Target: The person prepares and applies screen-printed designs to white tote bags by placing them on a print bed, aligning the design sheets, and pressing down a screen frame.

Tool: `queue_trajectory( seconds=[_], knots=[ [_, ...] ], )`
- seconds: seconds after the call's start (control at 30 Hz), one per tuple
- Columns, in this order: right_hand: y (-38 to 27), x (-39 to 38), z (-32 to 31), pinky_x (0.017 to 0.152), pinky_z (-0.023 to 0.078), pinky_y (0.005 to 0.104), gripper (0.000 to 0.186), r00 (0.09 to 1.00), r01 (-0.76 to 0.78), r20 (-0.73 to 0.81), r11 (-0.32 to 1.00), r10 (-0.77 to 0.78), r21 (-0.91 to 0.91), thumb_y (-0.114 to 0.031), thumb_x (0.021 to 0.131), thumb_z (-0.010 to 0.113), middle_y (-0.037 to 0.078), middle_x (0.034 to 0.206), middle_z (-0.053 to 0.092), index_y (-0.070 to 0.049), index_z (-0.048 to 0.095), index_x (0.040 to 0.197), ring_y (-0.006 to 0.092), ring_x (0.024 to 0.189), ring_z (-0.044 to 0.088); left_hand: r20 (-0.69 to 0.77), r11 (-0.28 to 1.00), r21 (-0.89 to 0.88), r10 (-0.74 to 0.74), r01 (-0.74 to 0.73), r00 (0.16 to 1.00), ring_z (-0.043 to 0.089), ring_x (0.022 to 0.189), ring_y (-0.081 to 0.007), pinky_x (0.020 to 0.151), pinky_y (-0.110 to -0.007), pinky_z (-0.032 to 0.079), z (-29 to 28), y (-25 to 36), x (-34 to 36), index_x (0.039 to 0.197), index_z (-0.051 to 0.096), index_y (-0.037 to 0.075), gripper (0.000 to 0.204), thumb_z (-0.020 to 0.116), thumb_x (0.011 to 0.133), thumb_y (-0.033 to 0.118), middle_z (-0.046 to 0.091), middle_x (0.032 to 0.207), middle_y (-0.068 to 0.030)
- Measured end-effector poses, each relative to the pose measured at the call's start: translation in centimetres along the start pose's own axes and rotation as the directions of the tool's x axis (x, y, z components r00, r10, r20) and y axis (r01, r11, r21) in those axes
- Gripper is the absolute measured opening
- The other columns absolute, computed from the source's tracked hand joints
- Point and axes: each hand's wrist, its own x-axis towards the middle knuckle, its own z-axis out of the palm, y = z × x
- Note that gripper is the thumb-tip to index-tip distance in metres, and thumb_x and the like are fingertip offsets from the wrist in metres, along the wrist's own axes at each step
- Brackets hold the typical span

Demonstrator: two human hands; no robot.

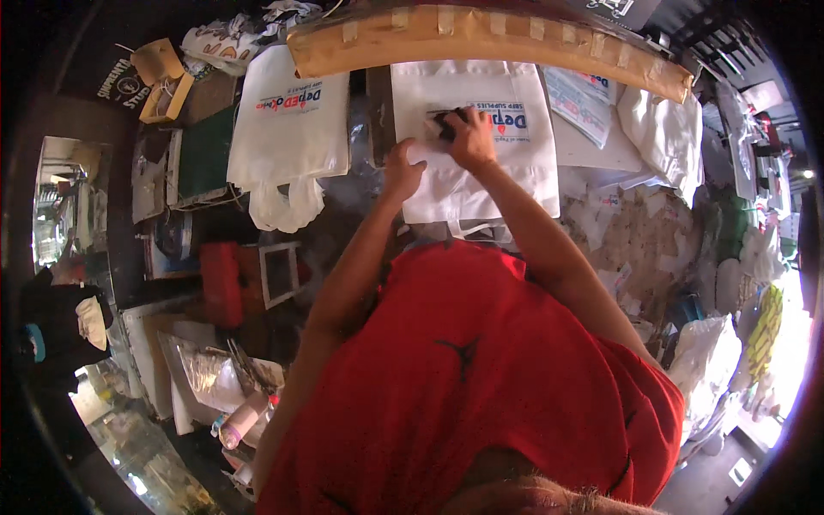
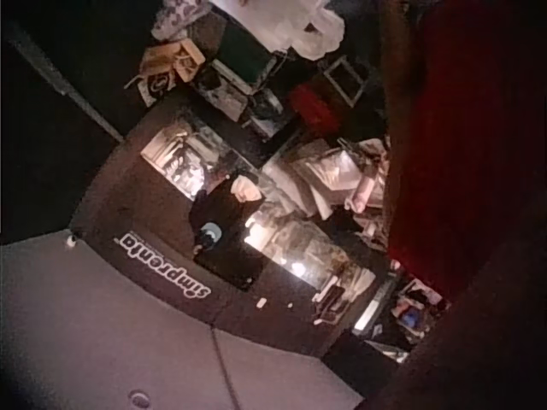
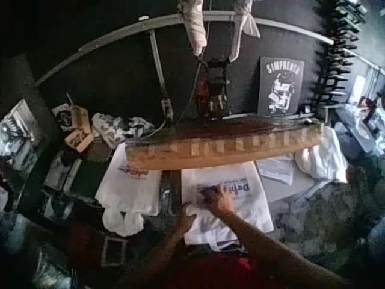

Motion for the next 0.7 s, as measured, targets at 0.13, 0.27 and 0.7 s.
queue_trajectory(
  seconds=[0.13, 0.27, 0.7],
  knots=[
    [6.9, 0.5, -2.3, 0.085, 0.047, 0.0491, 0.039, 0.974, -0.112, -0.201, 0.993, 0.100, -0.050, -0.034, 0.071, 0.074, 0.016, 0.106, 0.059, -0.015, 0.070, 0.104, 0.0410, 0.101, 0.050, 0.035, 0.984, 0.157, 0.075, -0.080, 0.997, 0.047, 0.120, -0.0352, 0.101, -0.045, 0.040, -1.8, -0.5, -1.4, 0.118, 0.056, 0.011, 0.046, 0.074, 0.076, 0.019, 0.054, 0.125, -0.0132],
    [16.2, -1.2, -6.8, 0.088, 0.045, 0.0500, 0.033, 0.881, -0.409, -0.330, 0.896, 0.339, -0.171, -0.034, 0.076, 0.067, 0.023, 0.106, 0.060, -0.014, 0.070, 0.102, 0.0424, 0.099, 0.054, -0.012, 0.988, 0.157, 0.007, -0.005, 1.000, 0.054, 0.114, -0.0305, 0.097, -0.041, 0.042, -3.7, -2.1, -4.1, 0.113, 0.057, 0.007, 0.041, 0.073, 0.078, 0.021, 0.058, 0.119, -0.0142],
    [30.6, -39.9, -8.1, 0.073, 0.053, 0.0366, 0.042, -0.306, -0.952, 0.829, -0.135, 0.469, -0.275, -0.043, 0.081, 0.066, 0.012, 0.089, 0.070, -0.006, 0.070, 0.100, 0.0239, 0.079, 0.066, 0.123, 0.741, -0.304, -0.593, 0.599, 0.796, 0.064, 0.068, -0.0144, 0.063, -0.027, 0.050, -4.7, -1.0, -11.4, 0.095, 0.063, 0.001, 0.030, 0.068, 0.088, 0.030, 0.067, 0.079, -0.0068]
  ],
)
